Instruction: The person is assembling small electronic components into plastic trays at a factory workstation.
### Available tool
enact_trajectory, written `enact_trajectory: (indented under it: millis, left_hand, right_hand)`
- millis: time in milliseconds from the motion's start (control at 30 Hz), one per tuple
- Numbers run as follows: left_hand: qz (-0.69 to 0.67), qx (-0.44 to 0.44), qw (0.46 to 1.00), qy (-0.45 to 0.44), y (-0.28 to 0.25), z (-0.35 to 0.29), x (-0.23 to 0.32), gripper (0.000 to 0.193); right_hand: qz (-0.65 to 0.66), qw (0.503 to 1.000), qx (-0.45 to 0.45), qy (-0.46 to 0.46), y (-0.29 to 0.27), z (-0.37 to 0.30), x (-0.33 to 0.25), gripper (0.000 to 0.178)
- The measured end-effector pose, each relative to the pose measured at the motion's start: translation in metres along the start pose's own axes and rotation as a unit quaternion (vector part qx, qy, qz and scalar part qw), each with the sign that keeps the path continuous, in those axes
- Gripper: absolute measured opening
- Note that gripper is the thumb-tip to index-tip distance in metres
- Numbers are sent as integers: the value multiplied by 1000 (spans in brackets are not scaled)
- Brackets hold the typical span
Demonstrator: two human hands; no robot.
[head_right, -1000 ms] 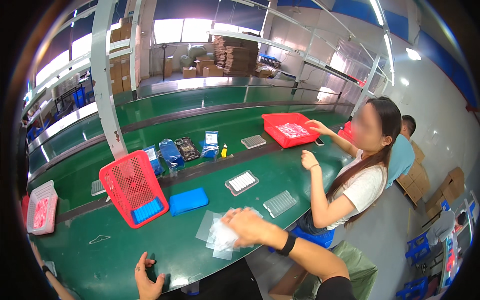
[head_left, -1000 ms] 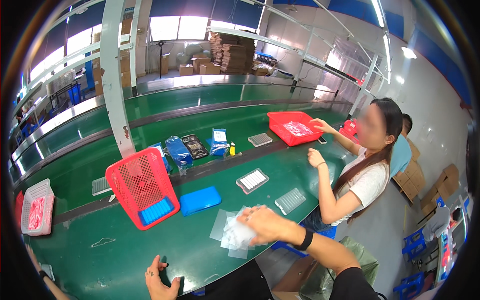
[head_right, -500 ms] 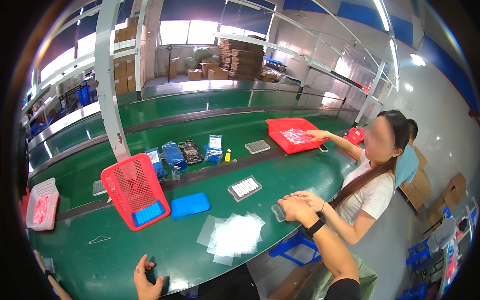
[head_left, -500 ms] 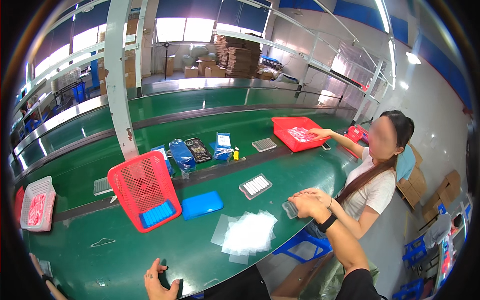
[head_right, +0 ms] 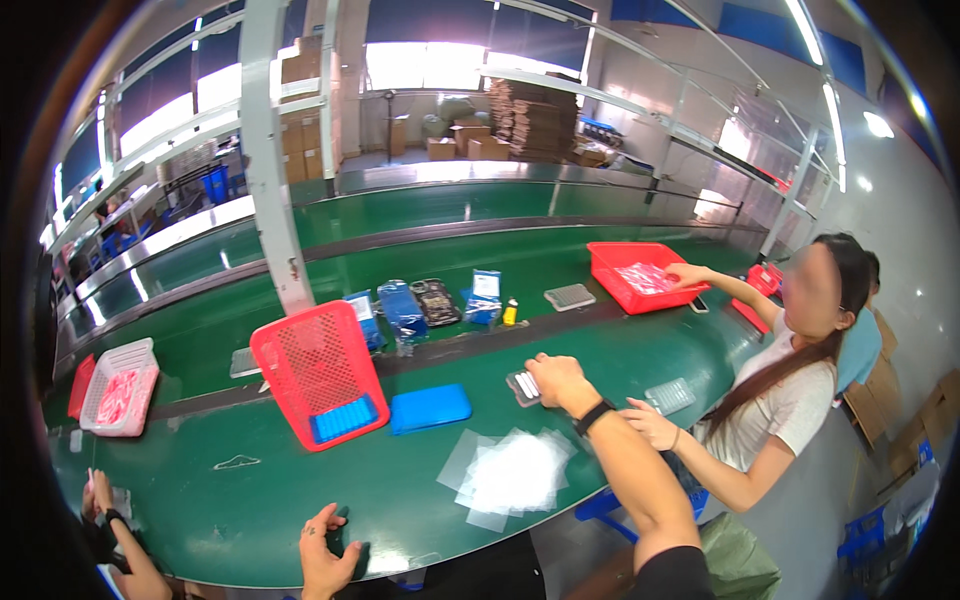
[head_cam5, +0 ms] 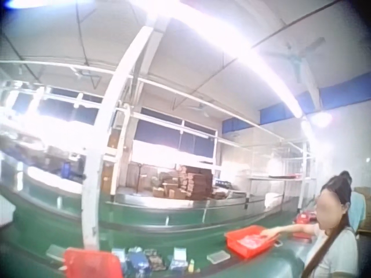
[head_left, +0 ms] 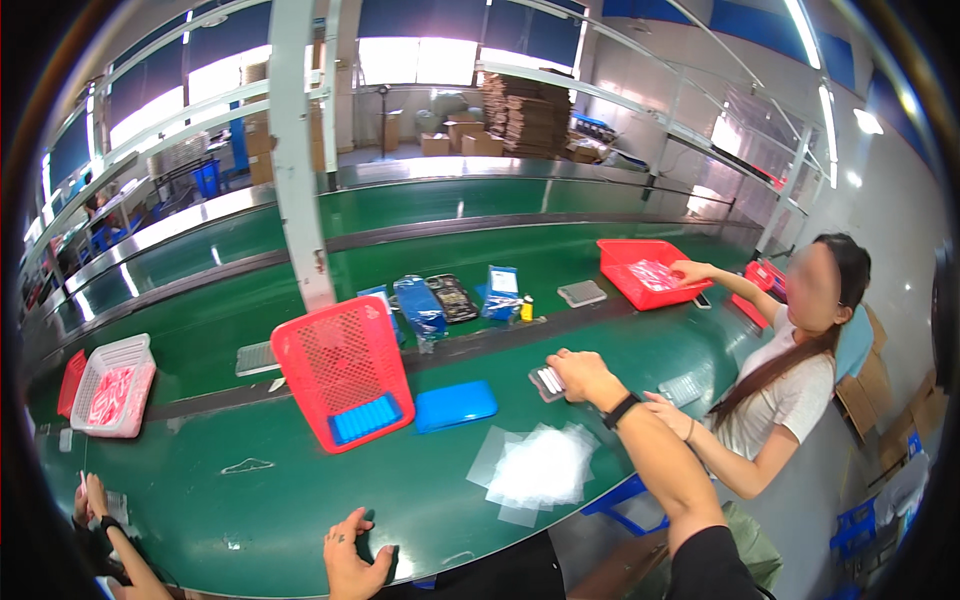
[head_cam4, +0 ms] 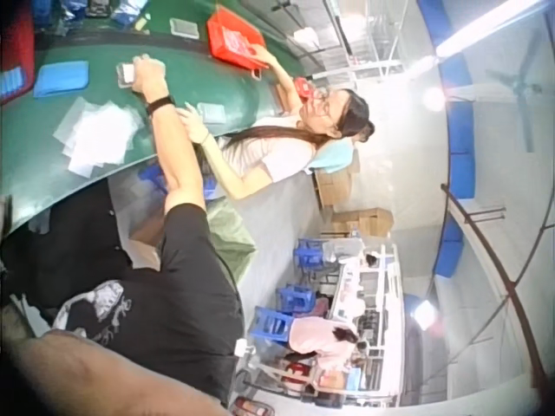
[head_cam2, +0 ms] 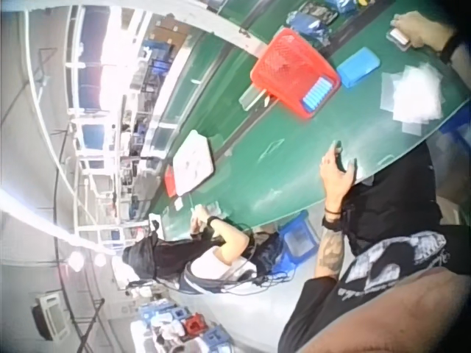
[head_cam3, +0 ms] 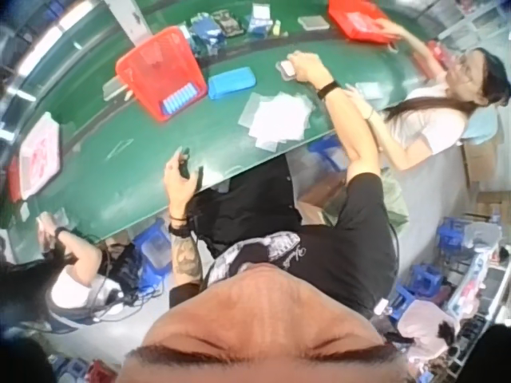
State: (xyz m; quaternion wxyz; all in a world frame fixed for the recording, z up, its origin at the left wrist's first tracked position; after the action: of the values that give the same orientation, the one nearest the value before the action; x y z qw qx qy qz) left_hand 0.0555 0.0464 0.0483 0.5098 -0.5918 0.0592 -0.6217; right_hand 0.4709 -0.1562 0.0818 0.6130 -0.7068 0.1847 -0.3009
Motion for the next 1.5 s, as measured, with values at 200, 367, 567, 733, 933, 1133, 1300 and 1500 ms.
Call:
enact_trajectory:
  millis: [200, 367, 567, 733, 933, 1133, 1300, 1500]
  left_hand:
    - [-5, -19, 999, 28, 9, 4, 17, 76]
    - [72, -71, 990, 99, 29, 11, 66, 92]
    - [60, -66, 995, 41, 14, -2, 24, 92]
    - [39, -45, 998, 19, -5, -10, 8, 82]
    - [67, -57, 996, 23, -4, -2, 12, 81]
    - [-455, 60, 883, -101, 1, 13, 27, 51]
    - [-569, 109, 787, -211, 2, 13, 29, 4]
    - [-514, 60, 847, -121, 3, 12, 51, 7]
  right_hand:
    - [67, 990, -2, -127, -22, -72, -115, 50]
    - [144, 957, 8, -250, -23, -109, -228, 65]
    - [157, 966, 142, -151, -71, -57, -204, 81]
    - [142, 987, -14, -70, -20, -17, -175, 86]
    - [196, 968, 46, -148, -51, -51, -203, 92]
    - [436, 841, 39, -318, -101, -144, -262, 95]
    - [685, 658, 23, -312, -84, -156, -255, 94]
    - [938, 96, -173, -284, -67, -144, -258, 62]
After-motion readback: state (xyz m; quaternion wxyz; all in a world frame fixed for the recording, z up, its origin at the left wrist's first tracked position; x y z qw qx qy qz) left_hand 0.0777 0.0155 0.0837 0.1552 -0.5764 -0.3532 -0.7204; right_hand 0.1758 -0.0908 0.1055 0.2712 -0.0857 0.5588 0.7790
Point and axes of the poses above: each hand's wrist, its own z-axis towards the middle knuckle, its own y-axis out of the palm, x = y × z, the point moved 8 cm from there along z, towards the middle knuckle
